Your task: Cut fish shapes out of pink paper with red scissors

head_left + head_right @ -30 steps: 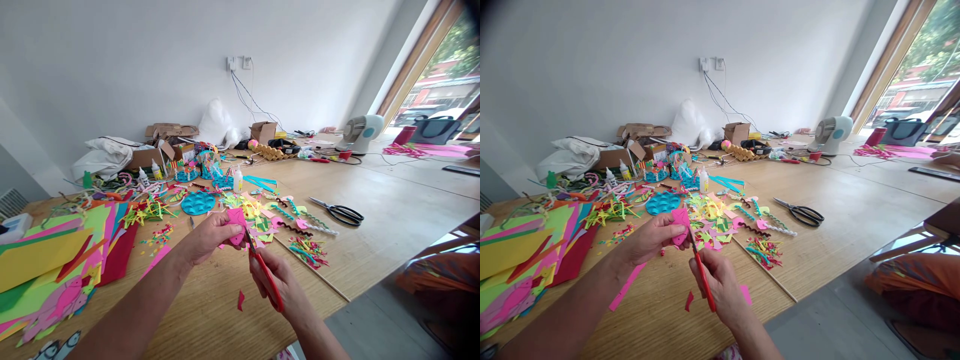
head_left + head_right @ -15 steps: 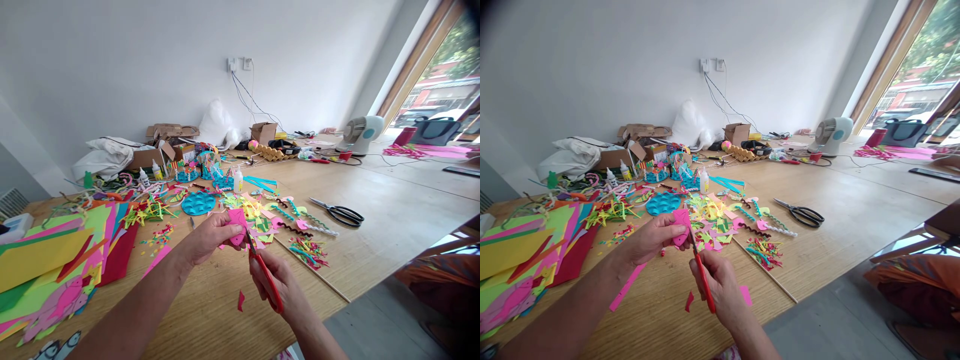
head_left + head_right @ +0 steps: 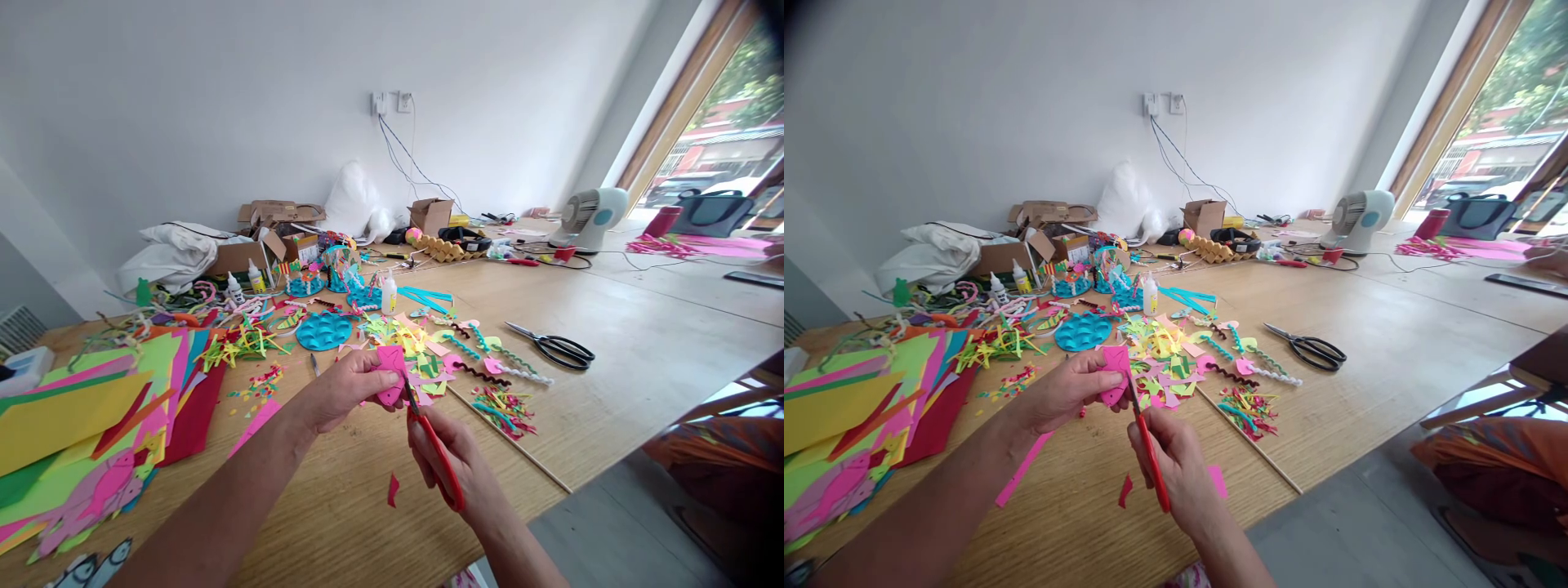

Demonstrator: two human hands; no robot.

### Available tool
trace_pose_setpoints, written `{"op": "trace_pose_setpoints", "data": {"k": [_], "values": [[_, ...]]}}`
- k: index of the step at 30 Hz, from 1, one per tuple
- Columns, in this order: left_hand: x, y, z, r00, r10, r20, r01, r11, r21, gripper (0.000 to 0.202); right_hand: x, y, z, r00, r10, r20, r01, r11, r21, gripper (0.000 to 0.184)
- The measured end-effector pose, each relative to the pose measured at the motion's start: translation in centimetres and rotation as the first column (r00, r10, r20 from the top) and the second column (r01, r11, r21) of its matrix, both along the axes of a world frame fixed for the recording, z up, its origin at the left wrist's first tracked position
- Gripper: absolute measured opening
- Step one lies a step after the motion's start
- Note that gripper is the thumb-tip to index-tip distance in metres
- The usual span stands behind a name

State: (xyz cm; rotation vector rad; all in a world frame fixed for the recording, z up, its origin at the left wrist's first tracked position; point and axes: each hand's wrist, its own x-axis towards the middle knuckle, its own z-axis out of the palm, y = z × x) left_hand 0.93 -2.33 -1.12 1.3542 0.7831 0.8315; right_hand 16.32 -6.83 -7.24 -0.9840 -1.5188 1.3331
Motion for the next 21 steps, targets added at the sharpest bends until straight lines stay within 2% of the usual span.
{"op": "trace_pose_setpoints", "data": {"k": [9,16,21], "values": [[-0.69,0.34,-0.23,0.995,-0.073,-0.074,0.078,0.995,0.055,0.020,0.24,0.06,0.19,0.995,-0.009,0.095,0.007,1.000,0.025,0.035],[-0.94,0.46,-0.37,0.991,-0.102,-0.092,0.109,0.991,0.075,0.018,0.28,-0.08,0.30,0.999,0.033,0.034,-0.032,0.999,-0.021,0.035],[-1.03,0.46,-0.20,0.987,-0.130,-0.093,0.134,0.990,0.040,0.017,0.28,-0.19,0.30,0.999,0.042,0.021,-0.041,0.998,-0.040,0.034]]}}
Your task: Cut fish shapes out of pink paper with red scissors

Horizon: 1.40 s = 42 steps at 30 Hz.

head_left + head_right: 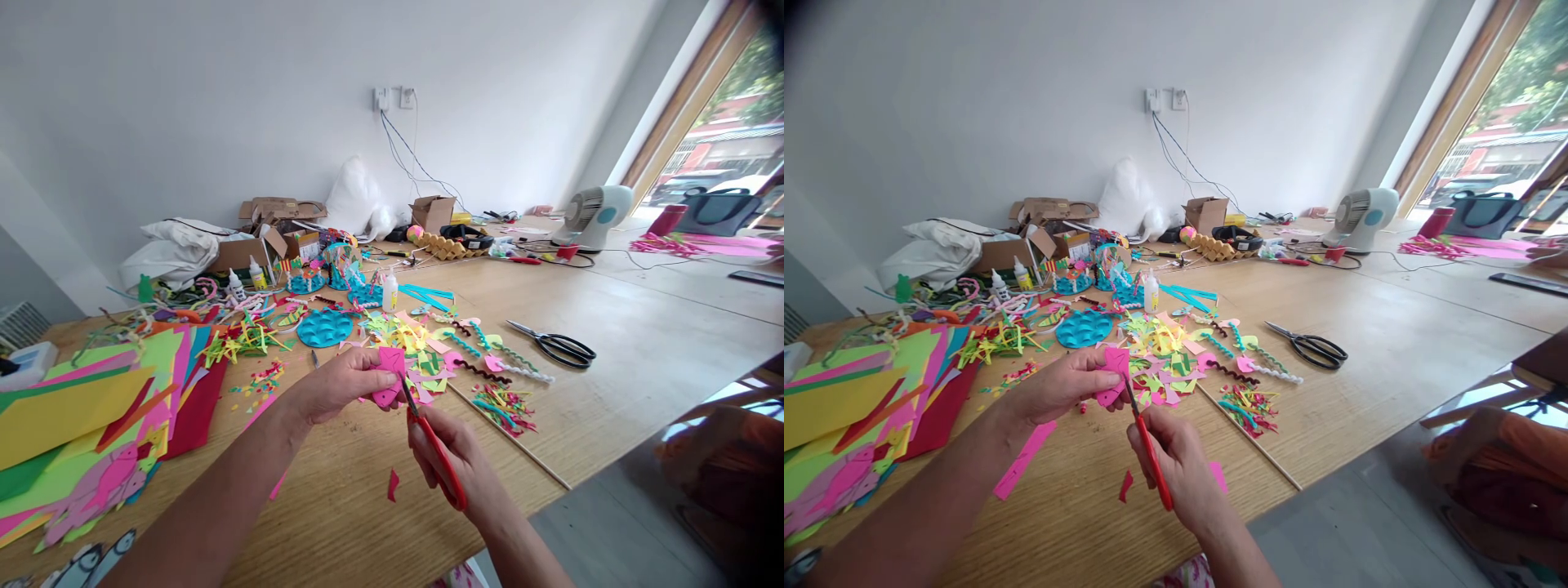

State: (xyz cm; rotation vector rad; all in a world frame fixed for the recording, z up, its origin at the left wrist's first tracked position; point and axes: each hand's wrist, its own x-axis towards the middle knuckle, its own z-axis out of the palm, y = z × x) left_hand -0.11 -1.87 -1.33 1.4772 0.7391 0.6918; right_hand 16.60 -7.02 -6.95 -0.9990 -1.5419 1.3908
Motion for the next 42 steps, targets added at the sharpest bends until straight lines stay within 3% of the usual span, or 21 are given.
{"op": "trace_pose_setpoints", "data": {"k": [11,25,34,42], "values": [[-0.8,0.2,0.3,0.996,-0.012,-0.091,0.011,1.000,-0.012,0.015,0.3,0.2,0.3,0.994,0.009,0.105,-0.013,0.999,0.035,0.036],[-0.8,0.1,0.7,0.998,-0.020,-0.061,0.022,0.999,0.043,0.016,0.3,-0.1,0.4,0.998,0.039,0.053,-0.040,0.999,0.003,0.042],[-1.1,0.1,0.8,0.993,-0.049,-0.110,0.047,0.999,-0.027,0.011,0.9,0.0,-0.1,0.987,0.058,0.149,-0.070,0.995,0.076,0.039],[-1.2,0.3,0.7,0.992,-0.062,-0.106,0.061,0.998,-0.010,0.010,1.3,0.0,-0.3,0.975,0.034,0.220,-0.063,0.990,0.129,0.036]]}}
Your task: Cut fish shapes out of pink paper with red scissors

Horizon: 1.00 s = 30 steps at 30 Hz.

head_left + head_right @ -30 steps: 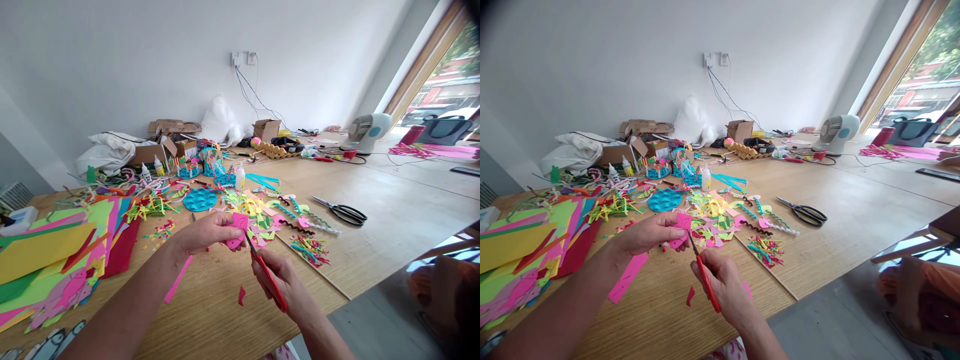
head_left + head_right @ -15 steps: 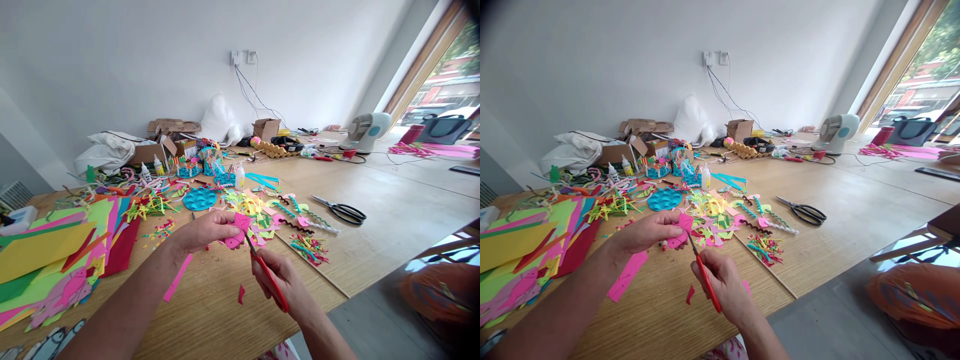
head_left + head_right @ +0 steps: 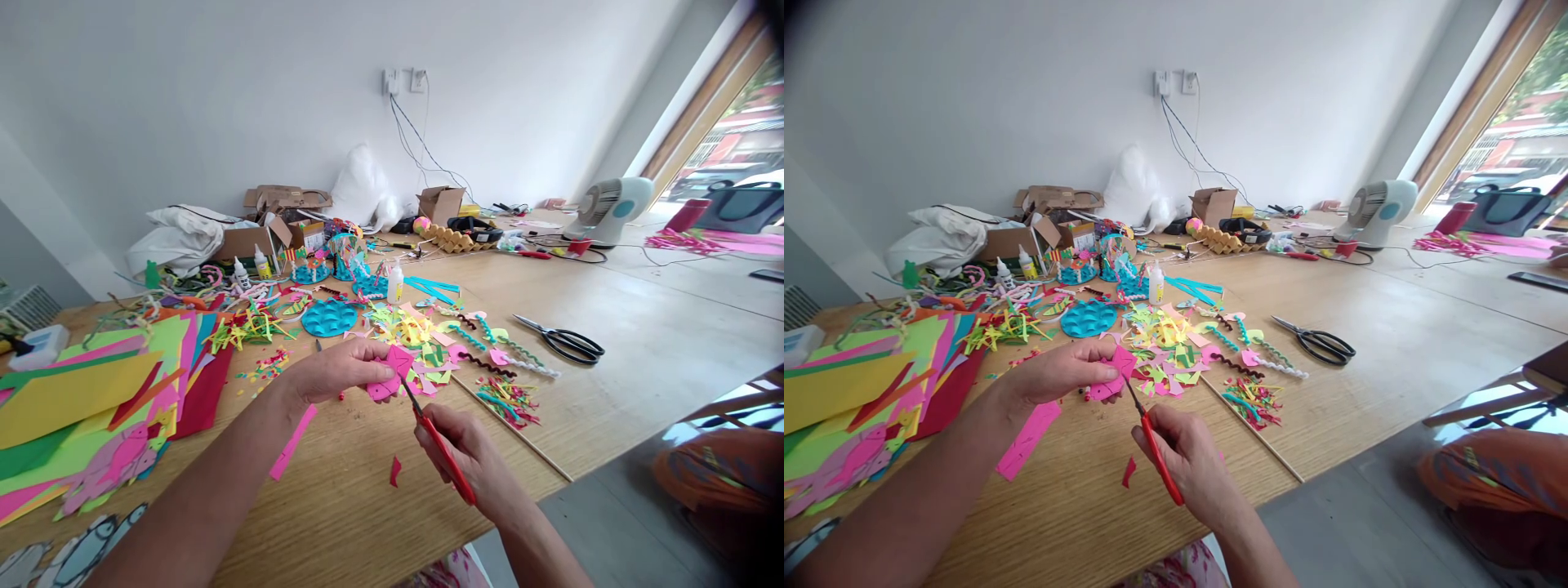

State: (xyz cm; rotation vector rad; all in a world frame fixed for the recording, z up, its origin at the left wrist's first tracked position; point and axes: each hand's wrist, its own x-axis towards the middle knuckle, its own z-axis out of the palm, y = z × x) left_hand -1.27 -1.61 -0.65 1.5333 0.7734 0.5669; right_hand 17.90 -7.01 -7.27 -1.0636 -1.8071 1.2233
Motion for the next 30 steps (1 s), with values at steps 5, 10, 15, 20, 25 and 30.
{"op": "trace_pose_setpoints", "data": {"k": [5,10,15,20,25,30], "values": [[0.1,0.0,-0.1,0.999,0.028,0.021,-0.028,1.000,0.003,0.010,-0.2,0.1,-0.1,0.999,0.001,-0.033,-0.002,0.999,-0.033,0.035],[0.7,-0.1,-0.7,0.994,0.059,0.090,-0.060,0.998,0.015,0.012,-0.6,0.0,0.0,0.990,-0.016,-0.142,-0.003,0.992,-0.129,0.037],[1.3,-0.2,-1.0,0.987,0.035,0.156,-0.037,0.999,0.010,0.015,-0.8,-0.1,0.0,0.978,-0.060,-0.200,0.029,0.988,-0.154,0.038],[1.5,-0.3,-0.9,0.985,0.041,0.167,-0.042,0.999,0.002,0.017,-0.9,-0.1,0.0,0.971,-0.082,-0.223,0.046,0.986,-0.162,0.040],[1.3,-0.3,-0.7,0.989,0.018,0.149,-0.019,1.000,0.000,0.017,-0.8,0.0,0.1,0.978,-0.055,-0.200,0.026,0.989,-0.144,0.038],[1.0,-0.1,-0.7,0.995,0.022,0.102,-0.022,1.000,0.002,0.011,-0.7,0.0,0.1,0.982,-0.038,-0.186,0.008,0.988,-0.155,0.038]]}}
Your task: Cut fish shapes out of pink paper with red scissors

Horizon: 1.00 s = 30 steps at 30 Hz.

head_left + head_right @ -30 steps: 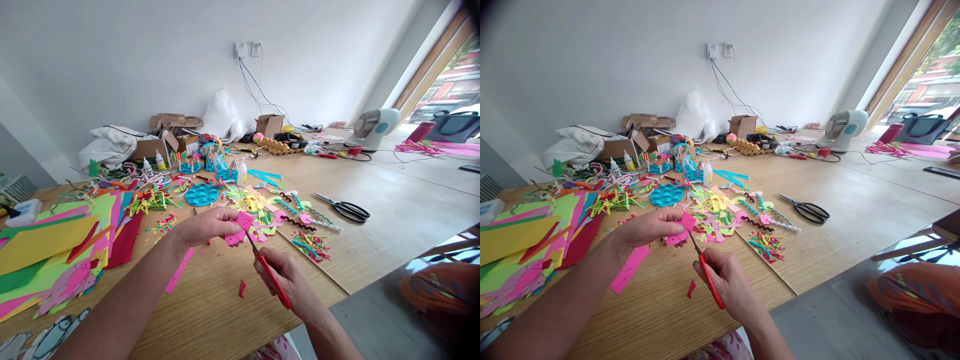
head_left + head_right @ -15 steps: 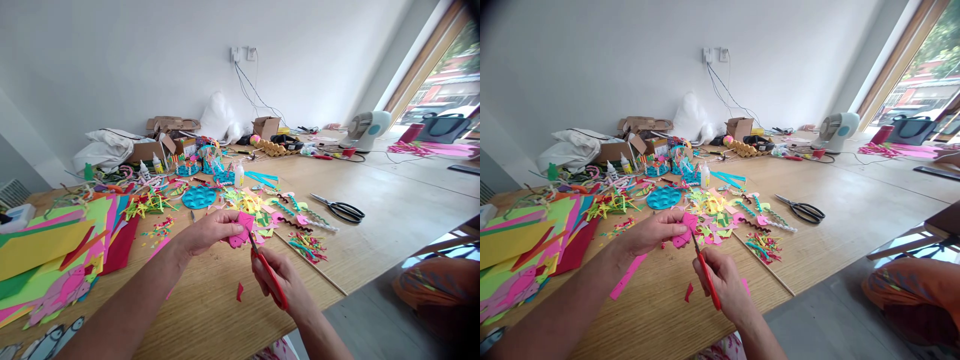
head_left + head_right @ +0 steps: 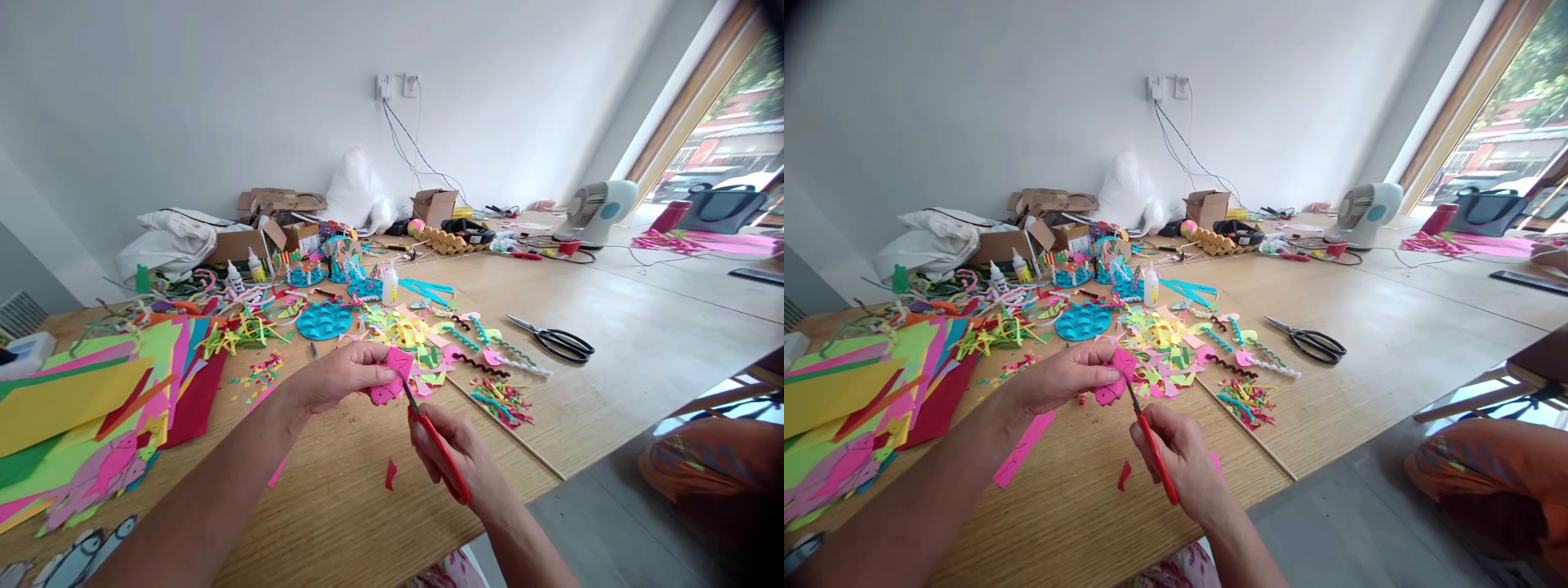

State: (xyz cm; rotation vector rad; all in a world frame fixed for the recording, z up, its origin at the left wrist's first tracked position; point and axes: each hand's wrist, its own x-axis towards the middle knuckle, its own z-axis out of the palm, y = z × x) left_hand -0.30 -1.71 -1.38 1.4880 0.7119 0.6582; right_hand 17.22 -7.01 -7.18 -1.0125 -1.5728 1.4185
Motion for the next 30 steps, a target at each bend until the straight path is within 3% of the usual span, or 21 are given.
{"op": "trace_pose_setpoints", "data": {"k": [11,21,30], "values": [[0.1,0.1,-0.3,1.000,-0.028,0.014,0.027,1.000,0.009,0.014,-0.2,-0.2,-0.1,0.999,-0.034,-0.036,0.033,0.999,-0.033,0.040],[-0.4,0.0,0.5,0.990,0.062,-0.128,-0.059,0.998,0.027,0.014,0.1,0.0,0.0,1.000,0.008,-0.005,-0.008,0.999,-0.039,0.042],[1.0,-0.4,-0.3,0.986,0.168,0.024,-0.167,0.985,-0.034,0.020,-0.4,-0.2,-0.9,0.994,-0.010,-0.109,0.013,1.000,0.024,0.043]]}}
